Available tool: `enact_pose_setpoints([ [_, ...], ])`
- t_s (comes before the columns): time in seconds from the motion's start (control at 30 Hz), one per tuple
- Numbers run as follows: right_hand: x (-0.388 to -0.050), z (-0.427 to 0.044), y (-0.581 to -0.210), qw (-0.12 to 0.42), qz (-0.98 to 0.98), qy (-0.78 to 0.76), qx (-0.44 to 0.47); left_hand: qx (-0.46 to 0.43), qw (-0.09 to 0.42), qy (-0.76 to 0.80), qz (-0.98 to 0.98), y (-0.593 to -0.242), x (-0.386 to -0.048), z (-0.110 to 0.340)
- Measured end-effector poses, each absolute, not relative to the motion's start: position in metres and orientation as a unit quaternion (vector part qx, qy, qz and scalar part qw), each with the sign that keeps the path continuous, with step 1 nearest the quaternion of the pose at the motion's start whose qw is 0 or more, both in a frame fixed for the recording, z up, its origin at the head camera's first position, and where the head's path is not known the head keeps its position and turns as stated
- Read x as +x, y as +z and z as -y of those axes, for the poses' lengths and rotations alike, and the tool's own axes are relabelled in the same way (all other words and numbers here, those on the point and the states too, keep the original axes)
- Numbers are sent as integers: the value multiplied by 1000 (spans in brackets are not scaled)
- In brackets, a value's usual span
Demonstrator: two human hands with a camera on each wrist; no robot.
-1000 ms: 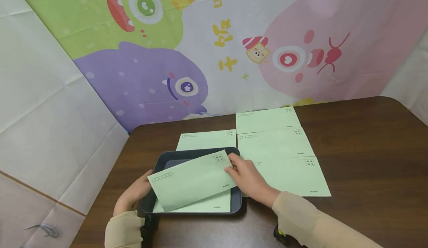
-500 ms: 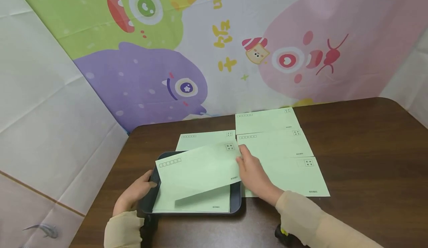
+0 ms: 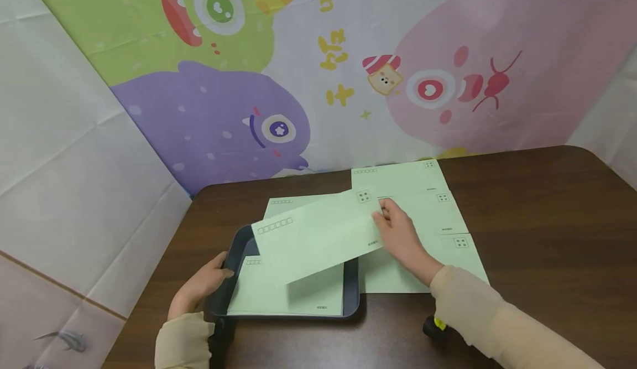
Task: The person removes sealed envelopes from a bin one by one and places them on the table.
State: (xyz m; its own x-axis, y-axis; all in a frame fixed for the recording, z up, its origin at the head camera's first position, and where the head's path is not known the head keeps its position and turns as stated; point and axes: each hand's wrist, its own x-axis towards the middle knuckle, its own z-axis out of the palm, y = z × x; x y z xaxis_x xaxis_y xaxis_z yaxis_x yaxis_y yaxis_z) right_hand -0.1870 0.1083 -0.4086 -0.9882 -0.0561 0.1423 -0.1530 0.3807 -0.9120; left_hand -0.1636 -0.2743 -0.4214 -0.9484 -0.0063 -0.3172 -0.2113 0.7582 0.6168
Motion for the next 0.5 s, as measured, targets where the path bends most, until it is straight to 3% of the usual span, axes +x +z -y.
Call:
enact_pose_setpoints([
  [0.5,-213,-191,-408,7,821,570,-36,-57,155,346,-924,-422,-167,276],
])
